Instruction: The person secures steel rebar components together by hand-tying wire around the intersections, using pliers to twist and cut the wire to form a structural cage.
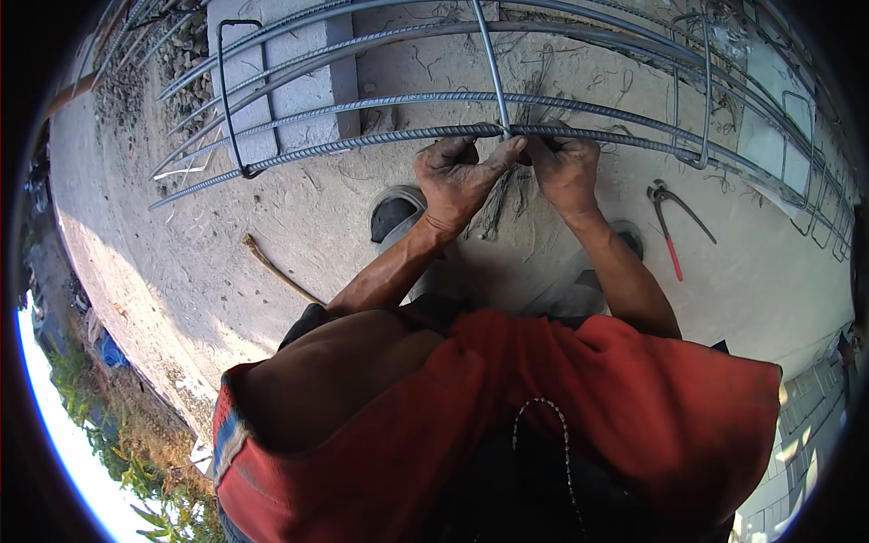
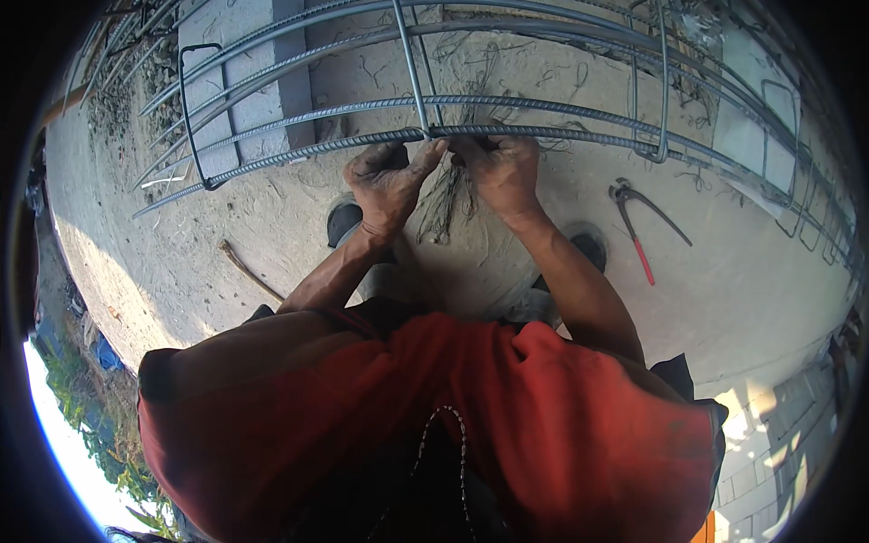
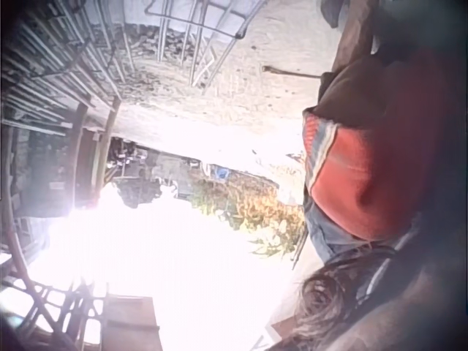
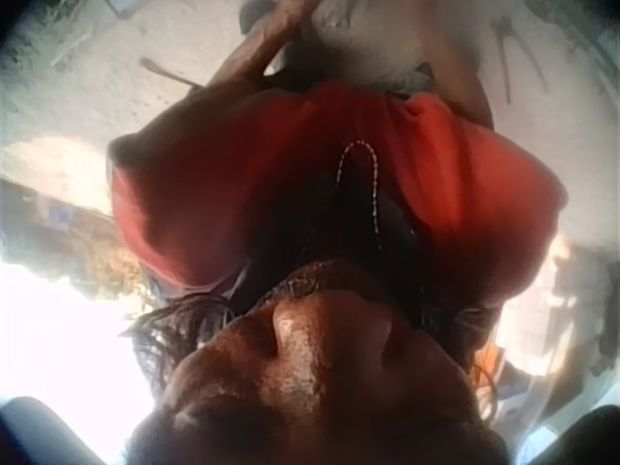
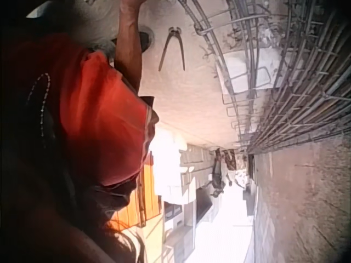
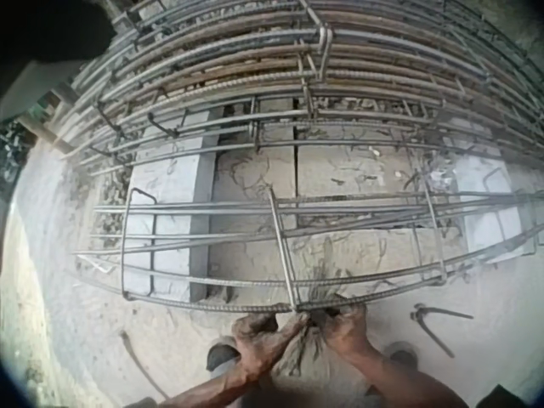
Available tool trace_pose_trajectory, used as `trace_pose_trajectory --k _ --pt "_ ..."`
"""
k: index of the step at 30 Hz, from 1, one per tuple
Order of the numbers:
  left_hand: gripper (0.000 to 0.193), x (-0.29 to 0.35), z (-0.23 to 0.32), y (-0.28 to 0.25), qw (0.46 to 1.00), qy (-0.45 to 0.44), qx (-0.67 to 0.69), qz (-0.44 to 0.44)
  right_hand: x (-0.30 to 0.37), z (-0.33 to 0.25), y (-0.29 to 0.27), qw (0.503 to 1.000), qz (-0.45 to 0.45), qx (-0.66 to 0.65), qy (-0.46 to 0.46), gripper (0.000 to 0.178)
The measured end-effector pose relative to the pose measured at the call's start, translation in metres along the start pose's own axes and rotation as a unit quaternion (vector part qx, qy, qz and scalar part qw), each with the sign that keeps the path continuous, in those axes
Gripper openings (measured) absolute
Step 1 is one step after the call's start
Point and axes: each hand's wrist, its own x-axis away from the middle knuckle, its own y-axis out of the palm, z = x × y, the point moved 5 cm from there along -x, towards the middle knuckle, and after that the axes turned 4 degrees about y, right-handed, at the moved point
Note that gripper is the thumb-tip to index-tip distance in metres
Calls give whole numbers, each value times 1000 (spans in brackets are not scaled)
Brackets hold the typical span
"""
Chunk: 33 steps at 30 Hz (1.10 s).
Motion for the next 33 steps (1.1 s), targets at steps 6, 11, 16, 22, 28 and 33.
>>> trace_pose_trajectory --k 6,11,16,22,28,33 --pt "44 0 7 4 995 47 -40 83 -9 -14 -9 975 67 101 -186 12" --pt "41 -2 6 -1 991 85 -94 46 34 -44 -20 883 34 328 -335 23" --pt "50 -2 16 -3 978 135 -148 61 6 -108 -44 932 -60 257 -249 21" --pt "44 -4 14 -3 967 189 -163 54 -59 -106 -17 848 -318 411 -100 24" --pt "39 -9 14 -5 970 200 -136 19 -77 -119 27 651 -480 548 -214 17" --pt "30 -8 7 -5 986 130 -101 -25 -91 -98 26 630 -543 548 90 24"
